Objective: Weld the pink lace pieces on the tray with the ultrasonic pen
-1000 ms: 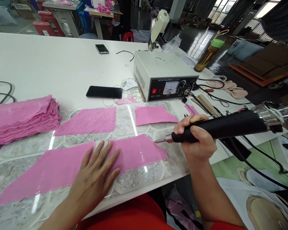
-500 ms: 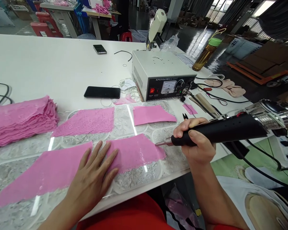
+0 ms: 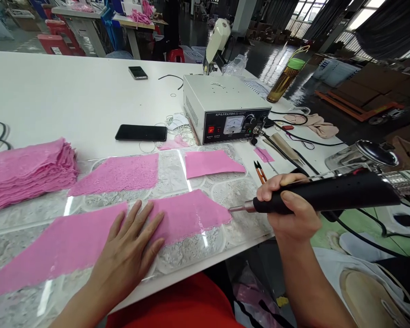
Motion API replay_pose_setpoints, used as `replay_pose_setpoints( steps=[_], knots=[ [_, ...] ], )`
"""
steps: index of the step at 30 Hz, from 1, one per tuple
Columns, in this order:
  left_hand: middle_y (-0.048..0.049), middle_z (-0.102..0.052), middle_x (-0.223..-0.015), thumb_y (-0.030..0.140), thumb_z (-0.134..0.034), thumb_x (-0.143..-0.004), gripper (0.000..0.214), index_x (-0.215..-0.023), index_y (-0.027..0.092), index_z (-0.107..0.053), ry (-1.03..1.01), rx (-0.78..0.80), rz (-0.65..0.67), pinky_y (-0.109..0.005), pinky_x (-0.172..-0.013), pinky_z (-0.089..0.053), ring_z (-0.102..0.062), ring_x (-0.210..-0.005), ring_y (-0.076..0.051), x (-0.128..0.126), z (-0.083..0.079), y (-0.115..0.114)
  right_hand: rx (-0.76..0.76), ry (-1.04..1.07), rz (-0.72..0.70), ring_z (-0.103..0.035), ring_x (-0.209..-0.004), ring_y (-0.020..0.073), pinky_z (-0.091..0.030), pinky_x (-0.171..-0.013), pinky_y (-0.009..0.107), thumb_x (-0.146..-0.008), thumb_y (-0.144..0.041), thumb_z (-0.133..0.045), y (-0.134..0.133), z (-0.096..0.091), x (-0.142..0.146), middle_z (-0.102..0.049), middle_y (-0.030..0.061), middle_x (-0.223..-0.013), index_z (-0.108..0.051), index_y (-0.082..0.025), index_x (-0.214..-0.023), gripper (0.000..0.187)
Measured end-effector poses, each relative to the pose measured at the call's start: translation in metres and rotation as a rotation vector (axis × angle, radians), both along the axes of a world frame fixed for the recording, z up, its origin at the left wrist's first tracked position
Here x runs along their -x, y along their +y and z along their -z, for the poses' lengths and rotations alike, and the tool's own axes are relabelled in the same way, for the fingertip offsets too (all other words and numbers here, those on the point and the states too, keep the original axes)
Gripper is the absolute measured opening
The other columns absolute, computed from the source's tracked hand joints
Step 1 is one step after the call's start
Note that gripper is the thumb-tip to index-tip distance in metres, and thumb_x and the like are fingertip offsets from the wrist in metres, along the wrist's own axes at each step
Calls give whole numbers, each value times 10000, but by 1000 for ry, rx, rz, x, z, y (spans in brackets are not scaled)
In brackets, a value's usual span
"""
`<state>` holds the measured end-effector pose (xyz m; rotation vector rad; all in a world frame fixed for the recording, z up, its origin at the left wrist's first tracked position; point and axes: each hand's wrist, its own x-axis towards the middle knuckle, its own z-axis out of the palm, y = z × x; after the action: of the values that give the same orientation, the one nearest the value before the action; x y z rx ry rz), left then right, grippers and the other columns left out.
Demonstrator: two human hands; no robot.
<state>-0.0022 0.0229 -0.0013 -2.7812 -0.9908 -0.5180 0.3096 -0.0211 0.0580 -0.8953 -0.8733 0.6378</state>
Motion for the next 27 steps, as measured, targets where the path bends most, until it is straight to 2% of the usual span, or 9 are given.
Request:
replay_pose_setpoints(
  steps=[14, 16, 19, 22, 24, 25, 27],
  knots=[
    [-166, -432, -1450, 306, -446, -953, 437, -1364, 157, -462, -11, -32, 30, -526, -1077, -302, -333, -1381, -373, 2, 0, 1, 3, 0, 5, -537, -535, 106, -458, -505, 275, -670, -205, -597, 0, 4, -1, -525, -23, -693, -556, -194, -743, 85],
    [-185, -453, -1422, 255, -478, -941, 413, -1336, 131, -483, -57, -39, 75, -532, -1078, -313, -348, -1370, -374, 1, -4, -1, 12, 28, 54, -524, -532, 104, -452, -506, 276, -654, -217, -588, -1, 4, -4, -519, -25, -697, -556, -197, -753, 106],
    [-176, -559, -1284, 190, -505, -930, 324, -1242, 113, -543, -157, -11, 179, -445, -1037, -403, -474, -1264, -310, -6, -17, -10, 8, 91, 183, -502, -527, 98, -446, -519, 277, -616, -230, -570, -3, 4, -8, -507, -31, -696, -556, -198, -758, 146],
    [-120, -652, -993, 216, -496, -939, 194, -1059, 122, -615, -132, 67, 280, -339, -822, -517, -612, -946, -220, -31, -34, -22, 13, 170, 285, -491, -536, 92, -449, -536, 271, -576, -228, -563, -4, 5, -11, -501, -35, -697, -541, -198, -732, 160],
    [-80, -641, -819, 289, -541, -919, 179, -901, 134, -627, -19, 124, 322, -308, -647, -516, -600, -727, -187, -58, -43, -27, 17, 255, 344, -490, -552, 92, -462, -545, 263, -547, -197, -568, -7, 10, -14, -503, -40, -704, -508, -212, -730, 193],
    [-74, -628, -765, 360, -580, -893, 236, -815, 140, -615, 35, 142, 325, -318, -615, -515, -598, -689, -194, -74, -45, -28, 13, 294, 372, -490, -563, 94, -468, -546, 257, -536, -175, -568, -10, 14, -17, -503, -43, -708, -484, -223, -732, 218],
    [-87, -631, -734, 566, -553, -861, 449, -811, 126, -626, 161, 177, 327, -348, -560, -514, -618, -661, -227, -109, -43, -26, 19, 327, 373, -497, -592, 99, -481, -542, 244, -535, -146, -560, -17, 28, -30, -495, -48, -719, -442, -243, -742, 257]
  ],
)
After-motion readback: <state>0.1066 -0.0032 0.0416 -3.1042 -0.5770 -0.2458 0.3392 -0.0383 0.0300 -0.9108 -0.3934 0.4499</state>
